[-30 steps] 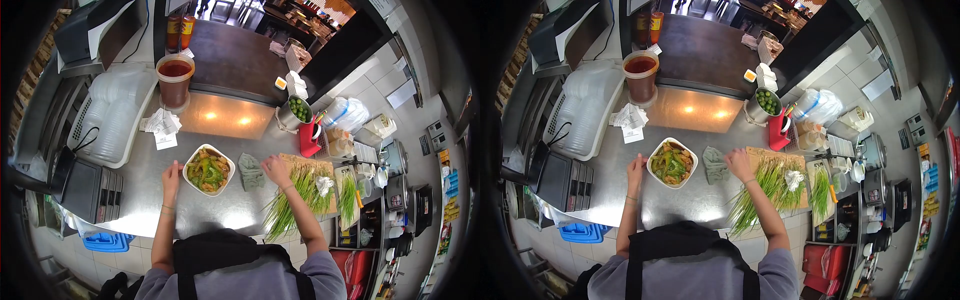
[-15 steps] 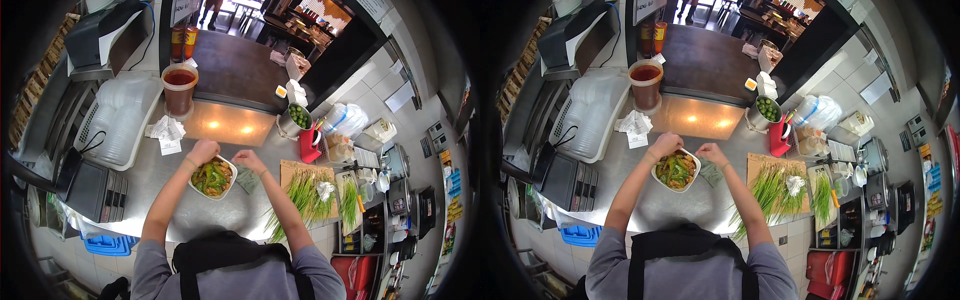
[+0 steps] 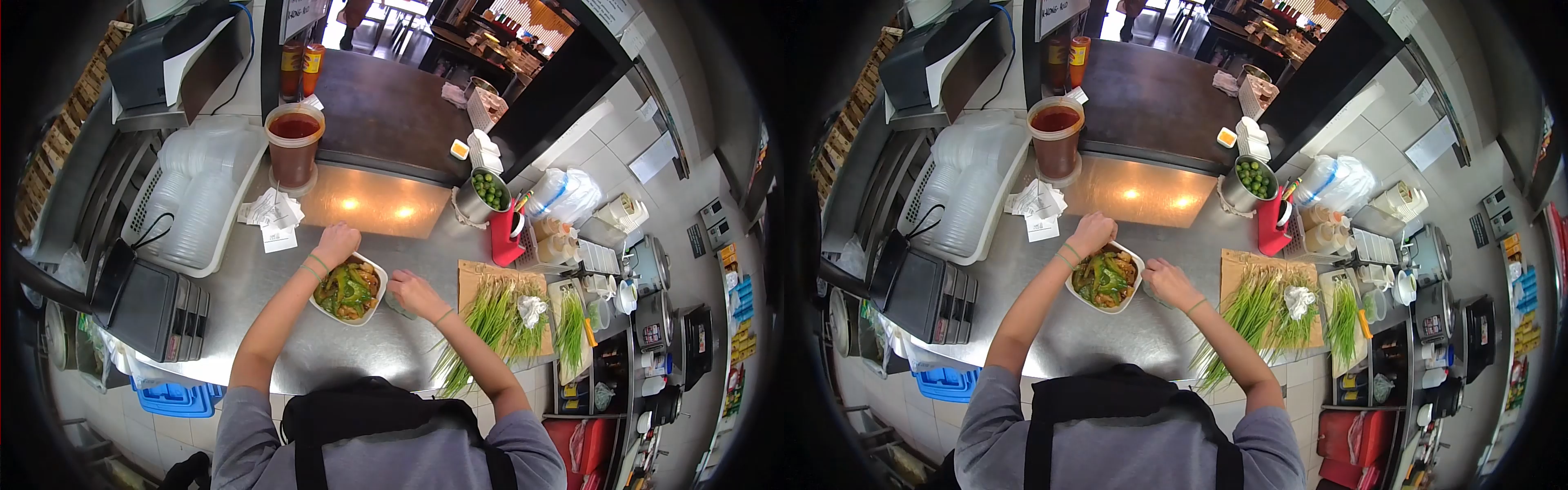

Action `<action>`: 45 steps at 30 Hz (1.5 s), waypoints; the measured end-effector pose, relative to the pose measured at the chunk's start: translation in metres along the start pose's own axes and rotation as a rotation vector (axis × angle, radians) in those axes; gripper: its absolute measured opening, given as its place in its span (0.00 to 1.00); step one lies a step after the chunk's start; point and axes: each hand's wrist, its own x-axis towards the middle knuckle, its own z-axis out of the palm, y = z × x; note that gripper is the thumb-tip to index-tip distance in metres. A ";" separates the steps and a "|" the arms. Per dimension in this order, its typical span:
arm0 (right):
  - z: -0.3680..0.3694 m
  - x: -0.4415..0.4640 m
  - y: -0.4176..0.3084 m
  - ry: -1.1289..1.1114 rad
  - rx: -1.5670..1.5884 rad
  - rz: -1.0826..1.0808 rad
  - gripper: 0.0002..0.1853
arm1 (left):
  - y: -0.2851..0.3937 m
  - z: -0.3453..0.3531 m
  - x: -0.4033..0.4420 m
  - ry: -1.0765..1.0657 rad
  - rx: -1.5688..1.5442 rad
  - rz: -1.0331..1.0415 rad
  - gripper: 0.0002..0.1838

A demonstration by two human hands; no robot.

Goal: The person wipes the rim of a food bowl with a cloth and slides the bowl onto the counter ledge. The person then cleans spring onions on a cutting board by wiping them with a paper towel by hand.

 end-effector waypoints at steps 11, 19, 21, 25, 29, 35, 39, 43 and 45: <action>-0.013 -0.046 0.094 -0.101 0.678 0.637 0.12 | 0.025 -0.003 0.019 -0.088 -0.130 0.288 0.04; 0.030 0.002 0.094 0.087 0.670 0.596 0.10 | 0.055 0.010 0.035 -0.335 0.092 0.399 0.03; 0.052 0.014 0.079 0.071 0.807 0.598 0.08 | 0.056 0.012 0.036 -0.301 0.103 0.411 0.04; 0.063 0.021 0.045 -0.072 1.127 0.671 0.13 | 0.052 0.009 0.032 -0.223 0.052 0.337 0.05; 0.062 0.006 0.023 -0.009 1.303 0.721 0.17 | 0.036 0.000 0.031 -0.218 0.072 0.214 0.04; 0.064 -0.014 -0.001 0.164 1.341 0.754 0.23 | -0.005 0.007 0.023 -0.104 -0.052 0.045 0.02; 0.073 -0.027 0.000 0.117 1.431 0.829 0.25 | -0.014 0.001 0.012 -0.066 -0.060 -0.096 0.02; 0.081 -0.034 -0.014 0.113 1.454 0.765 0.25 | -0.030 -0.009 -0.007 0.001 -0.042 -0.239 0.05; 0.076 -0.032 -0.031 0.149 1.464 0.765 0.26 | -0.043 -0.002 -0.025 0.120 -0.118 -0.243 0.09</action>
